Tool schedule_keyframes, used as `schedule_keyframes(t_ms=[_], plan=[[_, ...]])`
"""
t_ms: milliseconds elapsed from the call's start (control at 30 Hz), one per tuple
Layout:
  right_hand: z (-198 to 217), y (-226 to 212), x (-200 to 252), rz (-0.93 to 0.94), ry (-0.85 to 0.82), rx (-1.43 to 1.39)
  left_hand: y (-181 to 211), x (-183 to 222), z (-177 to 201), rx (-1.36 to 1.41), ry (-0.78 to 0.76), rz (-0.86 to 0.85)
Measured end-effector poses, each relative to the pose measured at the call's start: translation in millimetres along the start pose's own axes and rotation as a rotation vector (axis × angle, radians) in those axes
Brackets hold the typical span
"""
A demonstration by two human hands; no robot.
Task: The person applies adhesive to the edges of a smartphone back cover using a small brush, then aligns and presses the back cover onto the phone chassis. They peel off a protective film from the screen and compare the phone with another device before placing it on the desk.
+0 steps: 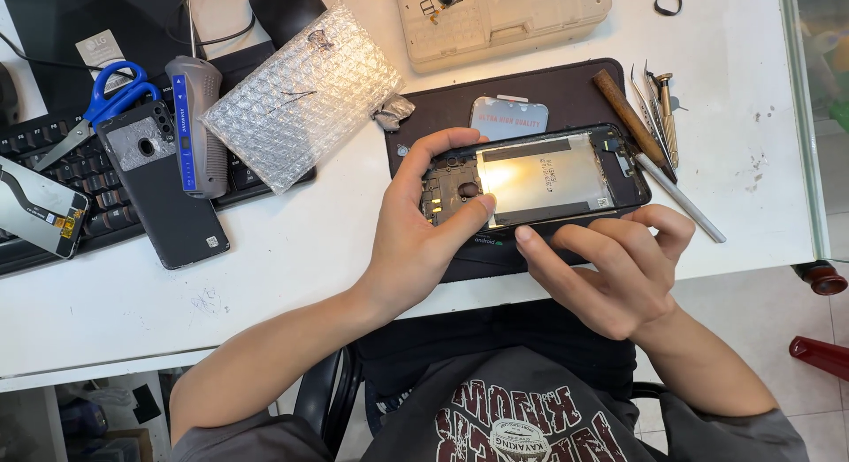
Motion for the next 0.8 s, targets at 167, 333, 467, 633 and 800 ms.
schedule_keyframes(t_ms=[167, 333, 467, 633, 800], plan=[[-4.8, -1.2, 4.5, 0.04, 0.002, 0.053, -0.8, -1.5, 0.4, 0.008, 0.011, -0.014], [-5.2, 1.5, 5.7, -0.001, -0.001, 0.001, -1.6, -1.9, 1.4, 0.015, 0.006, -0.026], [-0.3, 2.0, 4.0, 0.001, 0.04, 0.022, -3.9, -3.8, 0.7, 0.103, -0.029, 0.031], [0.0, 0.6, 3.1, -0.032, 0.015, 0.037, -2.8, -2.2, -1.3, 0.066, -0.034, -0.015], [-0.3, -4.0, -15.4, -0.063, -0.006, 0.042, 4.2, 4.6, -3.4, -0.023, 0.028, -0.097]])
Point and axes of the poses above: each hand's wrist, its own x-axis away from the middle knuckle, its own z-axis out of the back of the hand, y = z × x, the point moved 4 cm from there along -x, towards the middle knuckle, and after that the axes turned 8 degrees about z, right-handed, at the moved point
